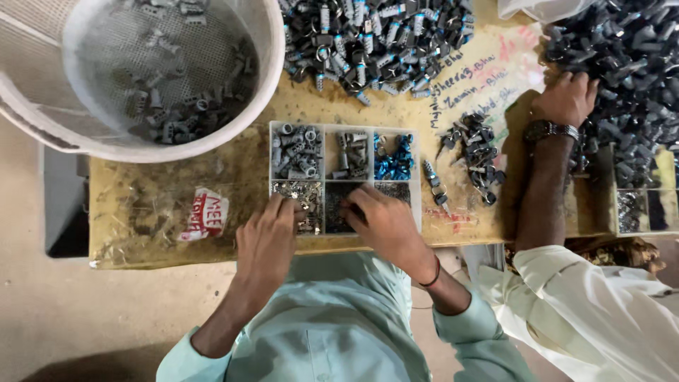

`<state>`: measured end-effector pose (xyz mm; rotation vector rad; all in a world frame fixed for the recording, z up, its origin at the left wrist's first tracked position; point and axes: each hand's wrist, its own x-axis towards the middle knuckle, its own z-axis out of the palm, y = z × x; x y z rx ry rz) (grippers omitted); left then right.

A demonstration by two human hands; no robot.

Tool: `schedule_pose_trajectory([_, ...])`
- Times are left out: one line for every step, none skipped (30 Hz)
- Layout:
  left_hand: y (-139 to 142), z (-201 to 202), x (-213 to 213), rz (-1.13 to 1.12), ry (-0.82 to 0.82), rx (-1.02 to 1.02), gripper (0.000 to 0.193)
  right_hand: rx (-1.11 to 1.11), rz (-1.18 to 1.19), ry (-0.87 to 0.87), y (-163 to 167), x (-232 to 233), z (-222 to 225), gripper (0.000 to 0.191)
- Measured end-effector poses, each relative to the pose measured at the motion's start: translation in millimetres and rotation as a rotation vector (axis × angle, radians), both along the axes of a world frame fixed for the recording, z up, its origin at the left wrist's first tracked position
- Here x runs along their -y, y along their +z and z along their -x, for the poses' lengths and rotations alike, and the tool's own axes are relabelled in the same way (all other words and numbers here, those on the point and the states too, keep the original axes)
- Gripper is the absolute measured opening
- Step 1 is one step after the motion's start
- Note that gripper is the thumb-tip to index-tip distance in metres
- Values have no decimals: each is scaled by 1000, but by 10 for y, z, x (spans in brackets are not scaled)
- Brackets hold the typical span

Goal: The person assembles small metal fasteners by hand, picking a grey cylindrical part and a small metal ring, then joining them. The person places the assembled units into a compartmentalized tray. A second person works nearby, sorting similar parts into a basket.

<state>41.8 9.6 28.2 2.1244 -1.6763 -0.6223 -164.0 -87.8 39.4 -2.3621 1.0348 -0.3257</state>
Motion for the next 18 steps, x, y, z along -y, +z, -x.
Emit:
schedule_pose_trajectory([-3,5,1,62,-11,13,19,60,-61,-59,-14,-5,11,14])
schedule_pose_trajectory([-4,8,7,127,-22,28,19,123,-119,-119,-33,1,22,12])
schedule_pose_trajectory([-5,7,8,188,-34,43,21,181,-115,-110,-55,-1,41,12])
schedule_pose_trajectory([-7,3,18,188,-35,33,16,238,-113,-99,-82,-4,60,11])
schedule_pose_trajectory([-7,-3,24,187,-32,22,12,295,-113,-85,-114,-6,81,11])
schedule_pose_trajectory([-6,-17,25,187,-29,12,7,285,-160,-126,-150,-19,96,10])
schedule_pose_trajectory([-3,-39,20,193,-20,-54,9,276,-203,-165,-189,-27,107,10])
schedule_pose_trajectory([3,-75,9,203,-12,-119,11,269,-242,-203,-228,-33,115,10])
schedule_pose_trajectory([8,-103,-4,211,-4,-183,13,325,-294,-250,-264,-40,119,10])
schedule_pose_trajectory([12,-118,-33,228,21,-231,12,380,-349,-298,-296,-52,123,11])
schedule_pose_trajectory([16,-130,-65,244,46,-277,11,436,-404,-344,-323,-60,125,12])
schedule_pose_trajectory([14,-137,-86,259,72,-324,10,486,-474,-362,-340,-64,137,13])
schedule_pose_trajectory([4,-128,-94,322,69,-300,12,533,-546,-382,-347,-71,157,15])
schedule_pose_trajectory([-10,-100,-94,383,65,-278,15,580,-620,-403,-348,-80,179,16])
schedule_pose_trajectory([-25,-68,-90,442,60,-258,17,611,-673,-406,-343,-90,204,17])
schedule_pose_trajectory([-40,-39,-79,397,91,-246,18,643,-724,-409,-334,-99,230,18])
schedule_pose_trajectory([-54,-14,-58,355,122,-234,19,676,-772,-410,-323,-103,250,19])
schedule_pose_trajectory([-59,7,-49,311,153,-221,20,695,-785,-397,-311,-110,265,19])
